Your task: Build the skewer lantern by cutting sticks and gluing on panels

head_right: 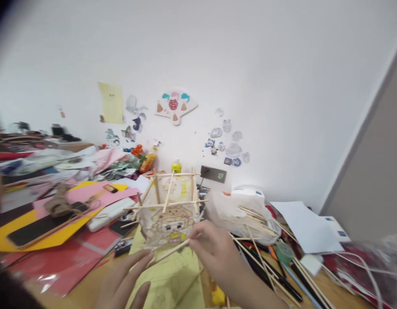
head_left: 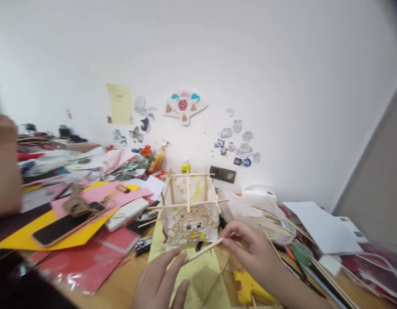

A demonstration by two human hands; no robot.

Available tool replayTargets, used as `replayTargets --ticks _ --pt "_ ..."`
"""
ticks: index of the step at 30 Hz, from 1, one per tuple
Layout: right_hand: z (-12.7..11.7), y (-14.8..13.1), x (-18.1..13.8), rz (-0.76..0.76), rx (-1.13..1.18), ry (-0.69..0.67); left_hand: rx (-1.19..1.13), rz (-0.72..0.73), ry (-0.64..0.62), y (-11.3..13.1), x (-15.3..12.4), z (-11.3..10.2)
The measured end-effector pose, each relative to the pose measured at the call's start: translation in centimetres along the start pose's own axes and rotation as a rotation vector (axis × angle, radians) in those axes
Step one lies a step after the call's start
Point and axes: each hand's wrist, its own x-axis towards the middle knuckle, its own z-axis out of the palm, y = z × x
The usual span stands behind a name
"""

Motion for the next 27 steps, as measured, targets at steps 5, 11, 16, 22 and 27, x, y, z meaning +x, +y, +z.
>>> replayTargets --ticks 5,11,16,22,27 --pt "5.3 -0.8 3.8 -0.268 -0.099 -0.085 -0.11 -0.178 0.038 -1.8 1.0 0.3" --pt "6.3 -0.8 8.0 -0.558 -0.51 0.069 -0.249 -0.441 -0.07 -6.3 1.0 0.8" --pt "6.7 -0.6 9.6 -0.473 -0.611 0.05 -0.33 -0.573 -0.091 -7.7 0.9 3.0" --pt "7.2 -0.8 10.2 -0.461 -0.723 0.012 -0.398 -0.589 -0.074 -7.4 1.0 4.3" --pt "7.2 -0.8 10.6 -0.467 -0.752 -0.031 -0.485 -0.602 -0.022 -7.4 1.4 4.1"
